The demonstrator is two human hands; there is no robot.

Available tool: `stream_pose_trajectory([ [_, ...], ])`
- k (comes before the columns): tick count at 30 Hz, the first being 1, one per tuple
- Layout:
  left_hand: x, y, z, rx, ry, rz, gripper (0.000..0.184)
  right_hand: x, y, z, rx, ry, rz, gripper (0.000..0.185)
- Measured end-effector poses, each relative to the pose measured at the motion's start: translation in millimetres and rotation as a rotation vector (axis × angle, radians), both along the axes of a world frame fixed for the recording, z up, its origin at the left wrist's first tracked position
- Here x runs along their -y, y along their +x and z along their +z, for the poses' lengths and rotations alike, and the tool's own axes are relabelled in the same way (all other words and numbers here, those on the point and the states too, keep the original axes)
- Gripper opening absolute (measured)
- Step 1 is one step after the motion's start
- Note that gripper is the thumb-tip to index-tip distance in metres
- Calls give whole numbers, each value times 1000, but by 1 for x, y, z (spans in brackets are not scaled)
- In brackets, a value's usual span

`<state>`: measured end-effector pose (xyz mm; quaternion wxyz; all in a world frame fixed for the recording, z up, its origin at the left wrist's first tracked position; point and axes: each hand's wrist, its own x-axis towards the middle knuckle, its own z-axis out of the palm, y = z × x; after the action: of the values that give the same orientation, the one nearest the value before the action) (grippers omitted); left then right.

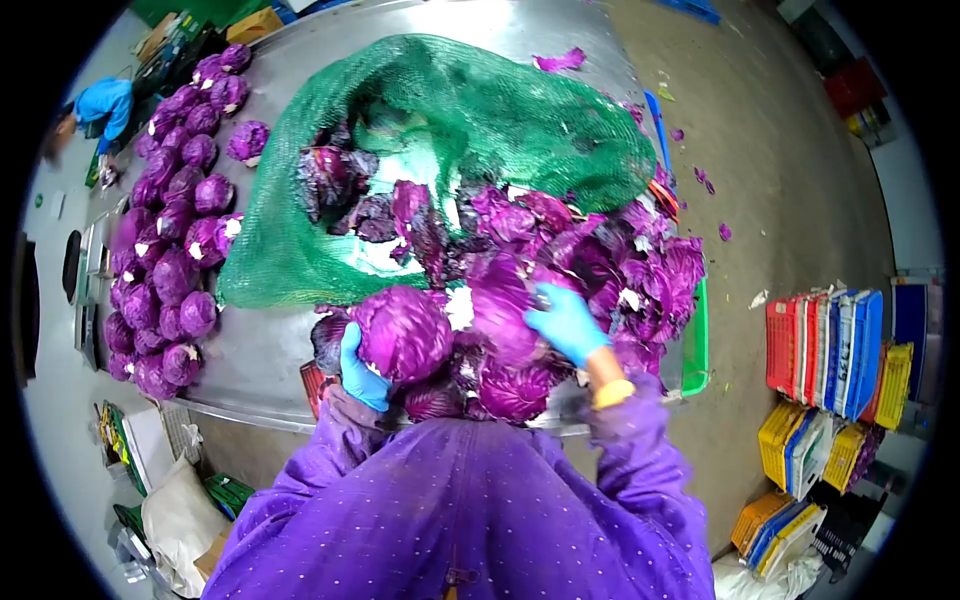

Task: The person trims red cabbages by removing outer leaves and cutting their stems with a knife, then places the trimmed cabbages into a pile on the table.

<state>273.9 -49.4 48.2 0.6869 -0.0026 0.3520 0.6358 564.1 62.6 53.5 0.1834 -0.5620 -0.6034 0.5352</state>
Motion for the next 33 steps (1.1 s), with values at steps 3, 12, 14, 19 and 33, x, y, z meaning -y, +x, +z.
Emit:
stream_pose_trajectory([
  [3, -18, 4, 22, 210, 57, 37, 79, -8, 52, 21, 276, 91, -62, 45],
  [12, -29, 43, 33, 163, 72, -52, 83, 38, -80, 99, -280, 298, 56, 84],
  [14, -30, 48, 31, 100, 80, -20, 78, 34, -90, 98, -12, 379, 111, 87],
  [19, -23, 48, 30, 76, 44, -59, 74, 33, -84, 77, -76, 356, 100, 72],
  [33, -14, 44, 8, 260, -273, -309, 84, 15, -60, 16, -425, -210, -228, 25],
])
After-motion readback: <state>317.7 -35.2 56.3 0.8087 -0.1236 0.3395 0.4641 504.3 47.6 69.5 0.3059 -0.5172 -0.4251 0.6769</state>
